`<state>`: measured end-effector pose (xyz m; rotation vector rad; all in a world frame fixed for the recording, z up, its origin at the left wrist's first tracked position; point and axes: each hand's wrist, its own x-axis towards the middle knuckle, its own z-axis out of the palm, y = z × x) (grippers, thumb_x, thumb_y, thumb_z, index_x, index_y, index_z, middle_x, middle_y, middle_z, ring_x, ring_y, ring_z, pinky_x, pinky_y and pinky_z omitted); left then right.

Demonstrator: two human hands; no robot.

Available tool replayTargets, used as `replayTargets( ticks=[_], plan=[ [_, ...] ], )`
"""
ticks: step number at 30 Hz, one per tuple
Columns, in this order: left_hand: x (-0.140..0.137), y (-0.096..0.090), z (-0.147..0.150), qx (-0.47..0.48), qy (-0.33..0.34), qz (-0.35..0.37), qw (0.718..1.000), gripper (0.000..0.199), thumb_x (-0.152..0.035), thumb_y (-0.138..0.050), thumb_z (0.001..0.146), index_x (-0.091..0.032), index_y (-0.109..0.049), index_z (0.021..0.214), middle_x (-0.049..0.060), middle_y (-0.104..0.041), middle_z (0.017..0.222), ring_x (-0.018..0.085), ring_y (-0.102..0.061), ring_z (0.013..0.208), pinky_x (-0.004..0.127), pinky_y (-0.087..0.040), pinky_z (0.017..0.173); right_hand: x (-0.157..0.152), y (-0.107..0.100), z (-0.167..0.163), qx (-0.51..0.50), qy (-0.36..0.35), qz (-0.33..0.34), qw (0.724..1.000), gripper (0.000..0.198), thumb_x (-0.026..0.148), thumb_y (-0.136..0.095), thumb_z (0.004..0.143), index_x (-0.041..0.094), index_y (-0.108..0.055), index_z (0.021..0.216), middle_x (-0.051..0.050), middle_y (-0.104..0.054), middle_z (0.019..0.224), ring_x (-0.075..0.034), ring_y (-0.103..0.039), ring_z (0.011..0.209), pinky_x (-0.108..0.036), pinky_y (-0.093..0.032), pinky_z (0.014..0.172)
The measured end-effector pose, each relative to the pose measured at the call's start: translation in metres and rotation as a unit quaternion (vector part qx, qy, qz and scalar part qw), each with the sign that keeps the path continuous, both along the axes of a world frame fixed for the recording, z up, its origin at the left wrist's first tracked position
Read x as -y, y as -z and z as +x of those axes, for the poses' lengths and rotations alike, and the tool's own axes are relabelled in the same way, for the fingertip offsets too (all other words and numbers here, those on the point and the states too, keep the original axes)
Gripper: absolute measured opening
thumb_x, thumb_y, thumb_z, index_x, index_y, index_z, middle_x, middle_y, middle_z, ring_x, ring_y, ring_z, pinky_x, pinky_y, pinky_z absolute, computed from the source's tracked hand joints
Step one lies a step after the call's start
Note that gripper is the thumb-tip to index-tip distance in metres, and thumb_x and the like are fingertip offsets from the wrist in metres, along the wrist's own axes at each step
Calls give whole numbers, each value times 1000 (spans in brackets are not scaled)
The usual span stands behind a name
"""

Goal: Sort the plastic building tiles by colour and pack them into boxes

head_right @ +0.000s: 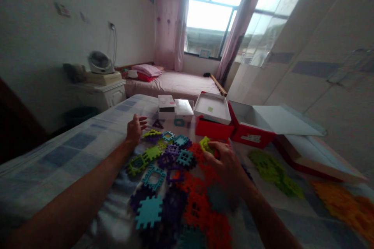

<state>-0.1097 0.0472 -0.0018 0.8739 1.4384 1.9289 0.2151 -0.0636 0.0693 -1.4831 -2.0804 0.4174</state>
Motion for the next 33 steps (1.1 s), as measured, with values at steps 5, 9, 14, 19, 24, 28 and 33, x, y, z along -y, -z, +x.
replayTargets(
  ticks=[5, 9, 14, 19, 24, 28, 33],
  plan=[
    [2, 0, -3, -10, 18, -5, 1000, 50, -56, -35, 82, -14, -60, 73, 8, -65, 78, 13, -59, 63, 25, -47, 55, -19, 14, 115, 156, 178, 71, 969, 40, 44, -50, 80, 15, -64, 103, -13, -66, 103, -26, -58, 100, -37, -43, 88],
    [1, 1, -5, -21, 25, -20, 999, 48, -52, -32, 86, -15, -58, 71, 9, -65, 81, 13, -57, 62, 26, -47, 55, -24, 19, 164, 260, 248, 48, 932, 39, 44, -50, 80, 15, -64, 102, -12, -66, 103, -27, -56, 102, -36, -44, 85],
    [1, 1, -4, -34, 23, -18, 999, 48, -54, -34, 83, -15, -58, 69, 9, -65, 81, 14, -58, 61, 29, -48, 57, -28, 24, 176, 283, 261, 34, 922, 34, 41, -53, 78, 16, -66, 98, -13, -66, 102, -28, -55, 104, -38, -44, 83],
    [3, -1, -1, -33, 11, -14, 999, 56, -64, -33, 77, -15, -60, 70, 10, -66, 77, 15, -60, 62, 26, -47, 54, -23, 21, 171, 300, 232, 67, 923, 37, 42, -50, 80, 15, -65, 101, -20, -60, 112, -33, -55, 106, -43, -43, 79],
    [-3, 3, 0, -47, -10, -11, 999, 65, -70, -32, 75, -13, -63, 72, 12, -67, 76, 18, -63, 67, 26, -48, 55, -28, 5, 109, 264, 145, 147, 942, 34, 39, -45, 85, 18, -62, 105, -19, -61, 111, -33, -56, 102, -45, -44, 75],
    [-4, 5, 0, -48, -9, -3, 999, 69, -74, -32, 73, -13, -64, 74, 14, -68, 81, 19, -64, 71, 26, -49, 56, -18, -5, 2, 132, -101, 92, 982, 25, 29, -48, 85, 22, -61, 105, -8, -63, 110, -22, -57, 102, -38, -45, 88],
    [-2, 5, 1, -48, 2, 3, 999, 72, -76, -30, 73, -13, -64, 76, 15, -68, 85, 19, -63, 71, 28, -49, 57, -17, 5, -110, 125, -301, 78, 942, 41, 11, -51, 78, 21, -57, 117, -4, -59, 122, -19, -47, 117, -37, -36, 99]
  ],
)
